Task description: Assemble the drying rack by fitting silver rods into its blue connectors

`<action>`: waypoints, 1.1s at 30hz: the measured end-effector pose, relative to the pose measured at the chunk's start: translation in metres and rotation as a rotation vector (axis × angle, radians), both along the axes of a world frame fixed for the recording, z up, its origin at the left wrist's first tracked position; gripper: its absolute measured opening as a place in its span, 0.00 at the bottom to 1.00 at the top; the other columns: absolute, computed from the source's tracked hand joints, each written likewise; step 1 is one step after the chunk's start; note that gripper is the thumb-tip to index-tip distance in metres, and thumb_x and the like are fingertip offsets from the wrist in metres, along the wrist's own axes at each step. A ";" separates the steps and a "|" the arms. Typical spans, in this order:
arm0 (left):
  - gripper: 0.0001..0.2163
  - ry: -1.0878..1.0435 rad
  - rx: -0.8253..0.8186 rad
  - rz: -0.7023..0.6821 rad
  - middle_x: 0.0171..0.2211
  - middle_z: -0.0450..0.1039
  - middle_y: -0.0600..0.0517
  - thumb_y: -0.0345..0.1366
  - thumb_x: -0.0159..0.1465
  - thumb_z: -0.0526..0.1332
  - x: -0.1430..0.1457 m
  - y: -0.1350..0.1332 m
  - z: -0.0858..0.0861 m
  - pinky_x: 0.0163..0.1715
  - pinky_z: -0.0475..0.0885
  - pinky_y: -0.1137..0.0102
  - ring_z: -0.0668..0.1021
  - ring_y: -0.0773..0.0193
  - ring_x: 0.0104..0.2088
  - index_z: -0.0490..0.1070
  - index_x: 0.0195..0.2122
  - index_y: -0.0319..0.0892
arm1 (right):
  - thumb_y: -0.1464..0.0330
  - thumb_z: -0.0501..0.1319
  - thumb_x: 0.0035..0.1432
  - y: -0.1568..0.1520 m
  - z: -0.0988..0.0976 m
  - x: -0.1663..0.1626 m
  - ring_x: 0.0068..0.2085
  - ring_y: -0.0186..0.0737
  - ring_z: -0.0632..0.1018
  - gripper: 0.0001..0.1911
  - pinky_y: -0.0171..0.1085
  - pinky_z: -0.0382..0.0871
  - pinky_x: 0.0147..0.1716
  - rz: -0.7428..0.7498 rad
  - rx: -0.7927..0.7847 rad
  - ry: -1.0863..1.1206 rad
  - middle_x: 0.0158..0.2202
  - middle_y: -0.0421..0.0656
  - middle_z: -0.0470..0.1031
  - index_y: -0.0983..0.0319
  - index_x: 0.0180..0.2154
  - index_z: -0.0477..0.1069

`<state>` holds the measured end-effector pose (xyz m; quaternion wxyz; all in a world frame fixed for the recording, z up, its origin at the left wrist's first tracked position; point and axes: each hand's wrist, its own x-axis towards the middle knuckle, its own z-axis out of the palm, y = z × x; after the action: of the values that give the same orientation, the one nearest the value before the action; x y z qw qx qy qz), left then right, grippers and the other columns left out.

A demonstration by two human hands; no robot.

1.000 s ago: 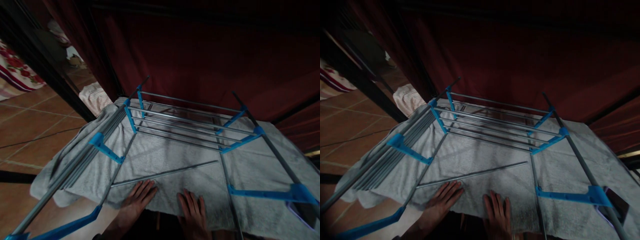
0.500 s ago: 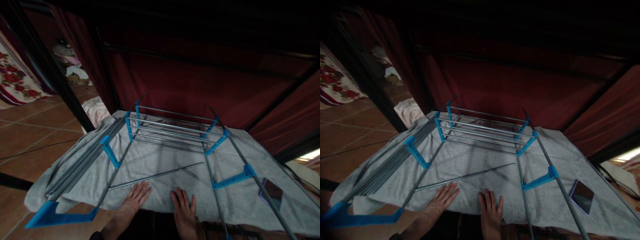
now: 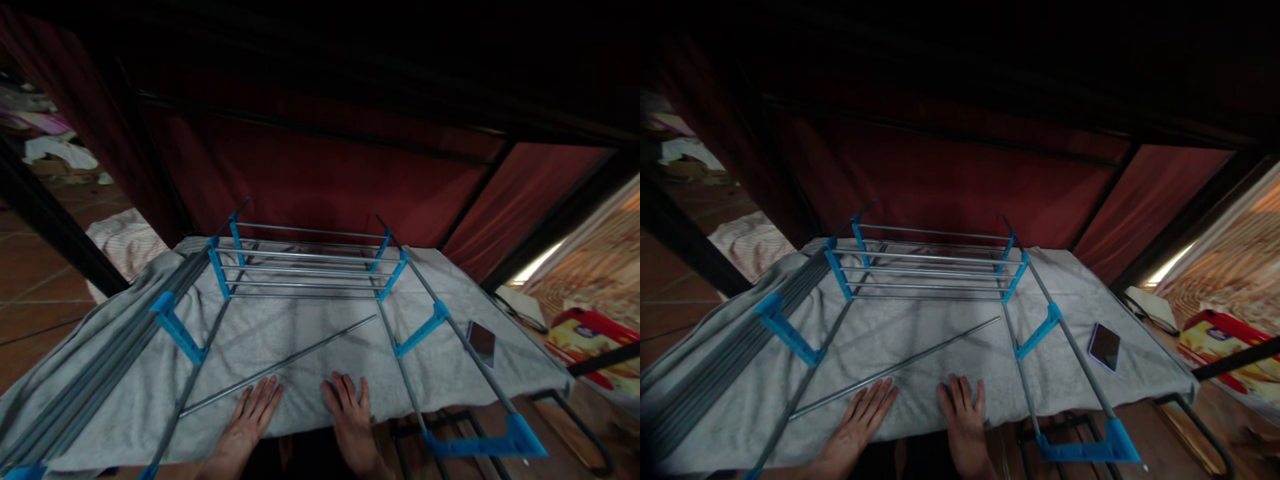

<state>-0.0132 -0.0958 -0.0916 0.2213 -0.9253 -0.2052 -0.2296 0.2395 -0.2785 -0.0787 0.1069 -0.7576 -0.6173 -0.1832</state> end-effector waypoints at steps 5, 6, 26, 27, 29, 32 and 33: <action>0.32 -0.104 -0.035 -0.080 0.64 0.76 0.47 0.23 0.56 0.57 0.006 0.003 0.008 0.54 0.80 0.50 0.78 0.53 0.63 0.77 0.60 0.54 | 0.81 0.56 0.61 0.000 0.005 0.001 0.71 0.49 0.68 0.43 0.61 0.30 0.76 0.020 -0.002 0.034 0.72 0.42 0.68 0.48 0.73 0.58; 0.30 -0.039 0.035 -0.052 0.62 0.77 0.47 0.24 0.57 0.57 0.007 0.003 0.009 0.54 0.79 0.50 0.79 0.54 0.62 0.79 0.58 0.55 | 0.82 0.55 0.60 0.000 0.005 0.002 0.71 0.49 0.67 0.44 0.61 0.33 0.77 0.030 -0.021 0.048 0.72 0.43 0.68 0.48 0.74 0.57; 0.31 0.238 -0.403 0.121 0.69 0.69 0.40 0.31 0.64 0.62 0.020 -0.043 0.066 0.64 0.74 0.48 0.75 0.47 0.66 0.67 0.70 0.46 | 0.81 0.51 0.49 -0.013 0.040 0.015 0.78 0.52 0.55 0.53 0.70 0.47 0.73 0.092 -0.321 0.338 0.78 0.46 0.55 0.50 0.76 0.51; 0.28 0.163 -0.466 0.099 0.68 0.70 0.40 0.32 0.67 0.61 0.022 -0.041 0.068 0.64 0.74 0.50 0.77 0.49 0.65 0.67 0.70 0.46 | 0.80 0.52 0.52 -0.013 0.040 0.017 0.78 0.52 0.56 0.51 0.70 0.48 0.73 0.103 -0.327 0.367 0.78 0.46 0.55 0.50 0.76 0.52; 0.24 0.037 -0.506 0.092 0.67 0.73 0.41 0.33 0.72 0.57 0.027 -0.033 0.070 0.63 0.75 0.53 0.78 0.50 0.63 0.67 0.70 0.45 | 0.75 0.53 0.58 -0.013 0.037 0.021 0.77 0.52 0.59 0.44 0.70 0.50 0.72 0.117 -0.314 0.428 0.77 0.46 0.59 0.49 0.74 0.56; 0.26 0.022 -0.530 0.173 0.67 0.71 0.40 0.27 0.71 0.53 0.035 -0.016 0.068 0.64 0.73 0.53 0.75 0.49 0.65 0.67 0.70 0.42 | 0.69 0.54 0.66 -0.007 0.027 0.023 0.73 0.51 0.67 0.32 0.67 0.54 0.72 0.054 -0.179 0.542 0.72 0.46 0.68 0.49 0.69 0.66; 0.28 0.060 -0.562 0.207 0.68 0.71 0.40 0.23 0.70 0.51 0.038 -0.011 0.067 0.65 0.72 0.53 0.75 0.49 0.66 0.67 0.70 0.41 | 0.68 0.53 0.68 -0.002 0.023 0.023 0.71 0.51 0.70 0.29 0.65 0.56 0.72 0.019 -0.112 0.591 0.70 0.47 0.71 0.50 0.67 0.69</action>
<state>0.0250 -0.1065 -0.0244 -0.0154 -0.9309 -0.3472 -0.1128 0.2628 -0.2807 -0.0553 0.2416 -0.7770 -0.5756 0.0809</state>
